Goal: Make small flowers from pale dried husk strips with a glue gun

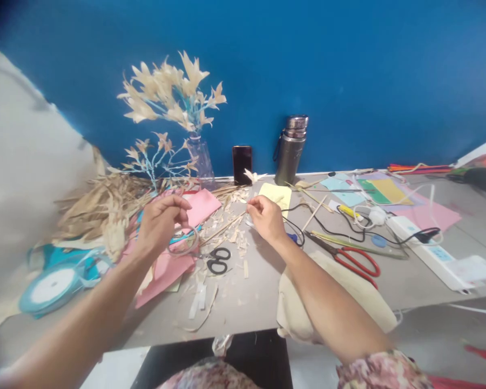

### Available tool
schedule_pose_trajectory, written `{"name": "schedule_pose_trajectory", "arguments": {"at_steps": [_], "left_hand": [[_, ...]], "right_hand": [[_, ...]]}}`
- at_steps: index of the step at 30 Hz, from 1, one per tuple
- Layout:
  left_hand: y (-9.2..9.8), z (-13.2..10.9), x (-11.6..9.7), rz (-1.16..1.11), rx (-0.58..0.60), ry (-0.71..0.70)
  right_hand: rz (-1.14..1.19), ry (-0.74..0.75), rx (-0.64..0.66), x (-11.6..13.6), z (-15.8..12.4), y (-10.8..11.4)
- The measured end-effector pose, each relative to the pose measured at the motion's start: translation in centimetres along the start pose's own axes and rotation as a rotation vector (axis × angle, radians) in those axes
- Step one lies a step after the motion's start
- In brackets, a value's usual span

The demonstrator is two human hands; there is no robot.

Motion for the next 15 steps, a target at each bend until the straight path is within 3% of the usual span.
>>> {"name": "schedule_pose_trajectory", "arguments": {"at_steps": [5,10,15], "left_hand": [[-0.3,-1.4,0.5,0.084,0.081,-0.027],[-1.7,-2.4,2.1,0.276,0.219,-0.05],[-2.6,-3.0,2.8,0.429,0.166,-0.326]], "right_hand": [[-0.119,0.001,0.152,-1.1,-0.3,-1.4],[-0.056,0.001,-0.037,-0.4,0.7,0.4],[-0.087,0.045,-0.186,0.3,1.6,2.3]]}}
Point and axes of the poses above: each hand's wrist, its own z-axis towards the middle knuckle, its own y-axis out of the back of the hand, x = y × z, the point moved 7 cm from there along z, towards the middle knuckle, and after that the axes turned 11 degrees about -x, right-handed, at the moved point
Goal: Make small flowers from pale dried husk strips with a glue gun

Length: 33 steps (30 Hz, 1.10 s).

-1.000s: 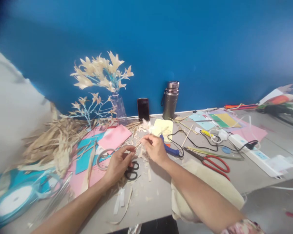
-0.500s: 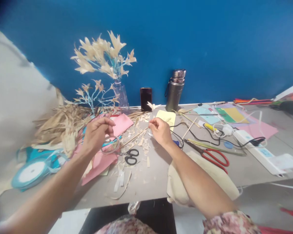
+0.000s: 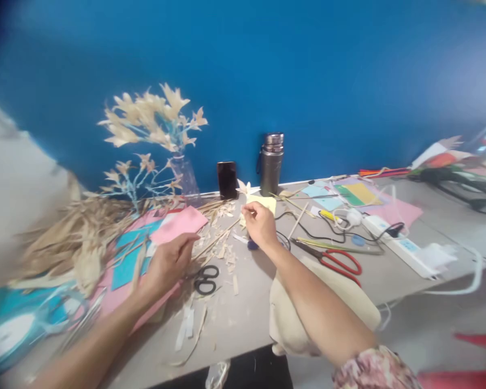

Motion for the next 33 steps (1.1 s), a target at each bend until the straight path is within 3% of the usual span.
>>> {"name": "schedule_pose_trajectory", "arguments": {"at_steps": [3,6,9,13,16,18,25,33], "left_hand": [[-1.1,-0.9,0.3,0.085,0.005,-0.175],[-2.0,-1.8,0.5,0.104,0.068,-0.253],[-2.2,-2.2,0.5,0.154,0.118,-0.244],[-1.5,-2.1,0.4,0.247,0.112,-0.16],[-1.4,-2.2,0.1,0.242,0.127,-0.162],[-1.7,-2.3,0.0,0.238,0.147,-0.168],[-2.3,-2.3,0.4,0.211,0.116,-0.173],[-2.5,-2.4,0.7,0.139,0.1,-0.218]], "right_hand": [[0.033,-0.018,0.033,-0.1,0.2,-0.4],[0.117,-0.108,-0.001,-0.3,1.2,0.2],[0.219,-0.193,-0.117,-0.2,3.6,3.1],[0.159,-0.165,-0.156,-0.2,7.9,8.0],[-0.019,-0.213,-0.253,-2.3,9.5,11.3],[-0.073,-0.25,-0.276,-4.2,9.5,12.1],[-0.169,-0.334,-0.218,-10.7,7.6,9.8],[-0.226,-0.231,-0.019,-12.7,6.8,6.9]]}}
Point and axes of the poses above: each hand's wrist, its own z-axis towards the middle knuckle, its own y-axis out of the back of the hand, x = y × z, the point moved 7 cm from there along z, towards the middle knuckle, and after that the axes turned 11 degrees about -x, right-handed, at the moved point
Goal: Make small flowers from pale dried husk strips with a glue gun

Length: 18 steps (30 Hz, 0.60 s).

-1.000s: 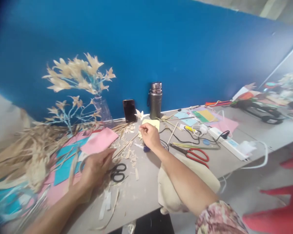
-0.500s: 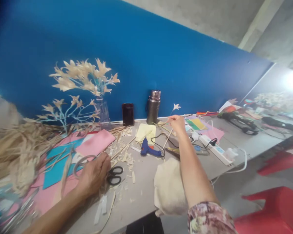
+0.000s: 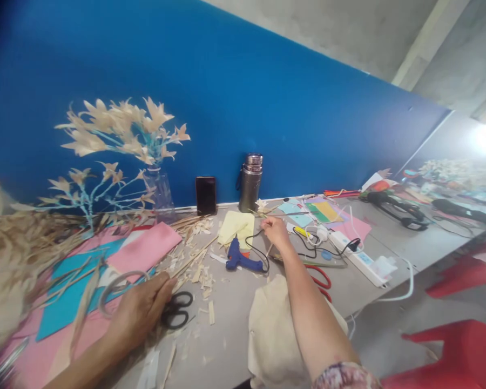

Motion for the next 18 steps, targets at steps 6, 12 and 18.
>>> {"name": "schedule_pose_trajectory", "arguments": {"at_steps": [6,12,18], "left_hand": [[-0.03,-0.2,-0.04,-0.062,-0.005,-0.008],[-0.29,-0.17,0.0,-0.059,0.02,-0.012],[-0.15,-0.22,-0.34,-0.063,0.017,-0.008]], "right_hand": [[0.014,0.088,0.027,0.26,-0.01,-0.89],[-0.022,0.116,-0.001,0.3,-0.02,-0.7],[-0.012,0.131,-0.026,-0.09,0.09,-0.75]]}}
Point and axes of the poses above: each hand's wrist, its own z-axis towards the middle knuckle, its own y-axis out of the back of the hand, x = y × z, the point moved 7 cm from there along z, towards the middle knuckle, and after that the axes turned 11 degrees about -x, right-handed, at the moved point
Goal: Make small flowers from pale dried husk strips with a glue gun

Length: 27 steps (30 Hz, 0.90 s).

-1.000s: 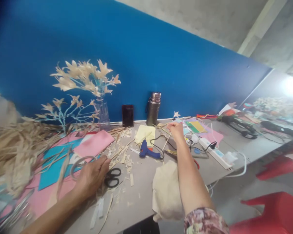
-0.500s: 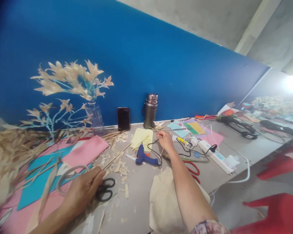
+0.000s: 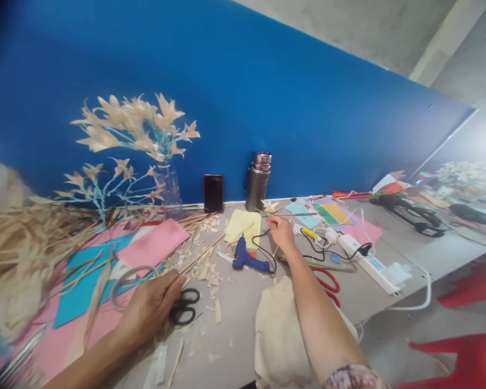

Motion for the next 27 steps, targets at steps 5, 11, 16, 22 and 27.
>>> {"name": "schedule_pose_trajectory", "arguments": {"at_steps": [5,11,16,22,27], "left_hand": [[-0.1,0.0,-0.1,-0.024,0.01,-0.001],[-0.2,-0.1,-0.2,-0.012,0.024,-0.003],[-0.1,-0.2,-0.5,0.013,0.054,0.009],[-0.2,-0.3,-0.7,0.023,0.081,-0.005],[0.1,0.0,-0.3,0.05,0.076,0.002]], "right_hand": [[0.042,-0.004,-0.002,0.0,-0.1,-0.1],[0.098,0.006,0.005,1.9,-0.5,0.2],[0.083,-0.023,0.098,4.7,0.2,-2.0],[0.005,-0.005,0.304,9.3,1.4,-9.0],[-0.143,0.032,0.275,10.2,3.4,-12.3]]}}
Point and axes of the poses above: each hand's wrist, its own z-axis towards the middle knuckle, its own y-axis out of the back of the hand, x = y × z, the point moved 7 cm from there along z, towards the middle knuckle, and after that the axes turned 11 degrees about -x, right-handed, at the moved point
